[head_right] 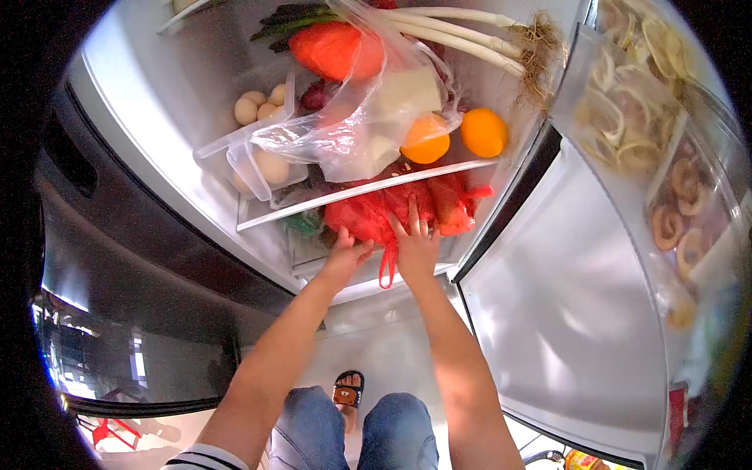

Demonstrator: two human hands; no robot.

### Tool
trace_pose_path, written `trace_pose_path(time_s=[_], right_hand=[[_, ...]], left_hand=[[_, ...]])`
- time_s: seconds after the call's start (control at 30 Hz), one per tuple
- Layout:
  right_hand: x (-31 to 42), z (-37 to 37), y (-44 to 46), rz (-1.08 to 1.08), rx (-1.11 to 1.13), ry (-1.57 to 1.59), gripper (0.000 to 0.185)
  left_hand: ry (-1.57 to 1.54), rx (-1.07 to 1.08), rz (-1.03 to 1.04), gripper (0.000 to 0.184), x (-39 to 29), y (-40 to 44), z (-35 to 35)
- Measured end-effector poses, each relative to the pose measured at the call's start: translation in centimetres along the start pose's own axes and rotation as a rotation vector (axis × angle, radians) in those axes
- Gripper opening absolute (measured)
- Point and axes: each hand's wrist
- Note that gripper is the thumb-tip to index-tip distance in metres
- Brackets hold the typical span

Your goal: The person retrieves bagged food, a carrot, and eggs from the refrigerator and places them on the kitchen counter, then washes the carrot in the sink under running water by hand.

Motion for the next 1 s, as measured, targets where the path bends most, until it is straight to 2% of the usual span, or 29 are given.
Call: trace_pose_path(time_s=[0.03, 0.13, 0.23, 0.4, 0.5, 0.6, 0.7, 0.8, 0.9, 1.0], right_hand=[[0.3, 0.1, 0.2, 0.021, 0.021, -0.013, 0.055], [0.6, 0.0, 0.7, 0.058, 0.058, -0.044, 0.056], [0.1, 0.7, 0.5, 0.035, 0.052, -0.051, 0.057], [-0.7, 0.8, -0.5, -0.013, 0.06, -0.053, 0.063], [-0.2, -1.2, -1.8, -0.031, 0.114, 0.179, 0.069], [1.4, -2.9, -2.9, 0.011, -0.08, 0.508, 0.073], [2.3, -3.2, -2.9, 0.101, -0.046, 0.256, 0.072], [1.8, 0.0, -0.5, 0.022, -0.051, 0.536, 0.069], [1.0, -0.6, 1.3, -0.068, -0.044, 0.538, 0.066], [1.3, -2.0, 0.7, 0.072, 0.176, 0.403, 0.071]], left_hand=[[0.037, 0.037, 0.021, 0.081, -0.8, -0.5, 0.2], [0.151, -0.03, -0.129, 0.09, -2.5, -2.3, 0.7], [0.03, -0.021, -0.037, 0.097, -0.6, -3.1, -0.3], [0.337, -0.064, 0.085, 0.092, 3.5, -2.4, -2.1], [0.369, -0.034, 0.157, 0.086, 5.3, -0.4, -3.1], [0.364, 0.038, 0.194, 0.076, 4.0, 1.4, -2.7], [0.296, -0.012, 0.174, 0.072, 1.9, 1.1, -1.3], [0.206, -0.039, 0.189, 0.073, 1.7, 1.2, -1.6], [0.29, -0.015, 0.175, 0.076, 2.9, 0.9, -2.5], [0.315, -0.019, 0.265, 0.078, 3.7, -0.2, -2.6]])
Point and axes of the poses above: each hand's wrist, its own y-axis towards the middle knuckle, its own z-axis out of the palm, x = y × z, and after that the axes turned 12 degrees about x, right-handed
